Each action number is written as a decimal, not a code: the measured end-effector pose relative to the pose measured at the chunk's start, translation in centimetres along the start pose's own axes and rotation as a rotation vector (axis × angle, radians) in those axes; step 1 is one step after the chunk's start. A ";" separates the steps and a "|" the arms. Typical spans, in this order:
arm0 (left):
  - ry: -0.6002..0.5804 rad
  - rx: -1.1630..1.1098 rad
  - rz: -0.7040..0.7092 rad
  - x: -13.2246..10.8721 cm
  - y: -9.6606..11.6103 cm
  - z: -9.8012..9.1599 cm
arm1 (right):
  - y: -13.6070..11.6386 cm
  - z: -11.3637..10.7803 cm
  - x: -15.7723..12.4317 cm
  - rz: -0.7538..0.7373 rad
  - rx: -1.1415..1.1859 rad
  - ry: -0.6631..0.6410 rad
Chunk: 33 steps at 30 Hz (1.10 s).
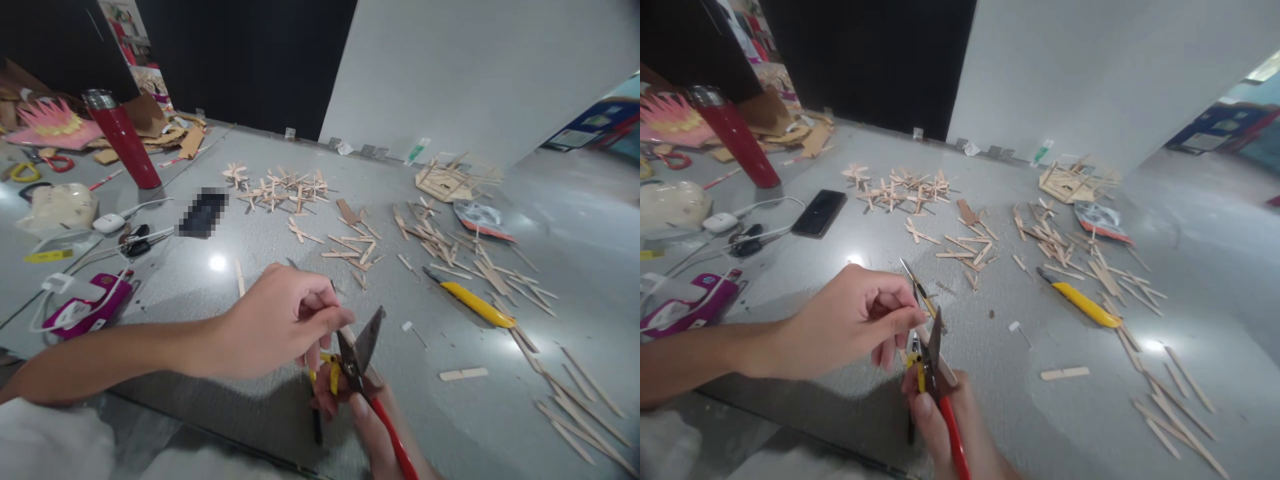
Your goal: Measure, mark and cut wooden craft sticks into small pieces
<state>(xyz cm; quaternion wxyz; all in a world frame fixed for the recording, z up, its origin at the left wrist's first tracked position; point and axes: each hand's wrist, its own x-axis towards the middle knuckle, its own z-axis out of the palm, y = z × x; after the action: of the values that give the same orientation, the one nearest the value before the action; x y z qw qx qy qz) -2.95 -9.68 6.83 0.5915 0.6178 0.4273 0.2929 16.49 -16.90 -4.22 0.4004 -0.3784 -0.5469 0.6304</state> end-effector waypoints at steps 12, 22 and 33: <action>0.053 0.210 0.192 0.2 -0.4 0.1 | -0.2 0.1 0.1 -0.037 -0.047 0.042; 0.074 0.261 0.261 0.2 -0.6 0.2 | -0.5 0.0 -0.1 0.011 -0.093 0.021; 0.052 0.206 0.202 0.2 -0.6 0.1 | -1.1 0.4 0.3 0.048 -0.081 0.042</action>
<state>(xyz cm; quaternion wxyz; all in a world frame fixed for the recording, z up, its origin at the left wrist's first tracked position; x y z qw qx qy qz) -2.86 -9.58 6.14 0.4812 0.7074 0.4058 0.3214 16.12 -16.63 -3.06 0.3809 -0.4203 -0.5542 0.6092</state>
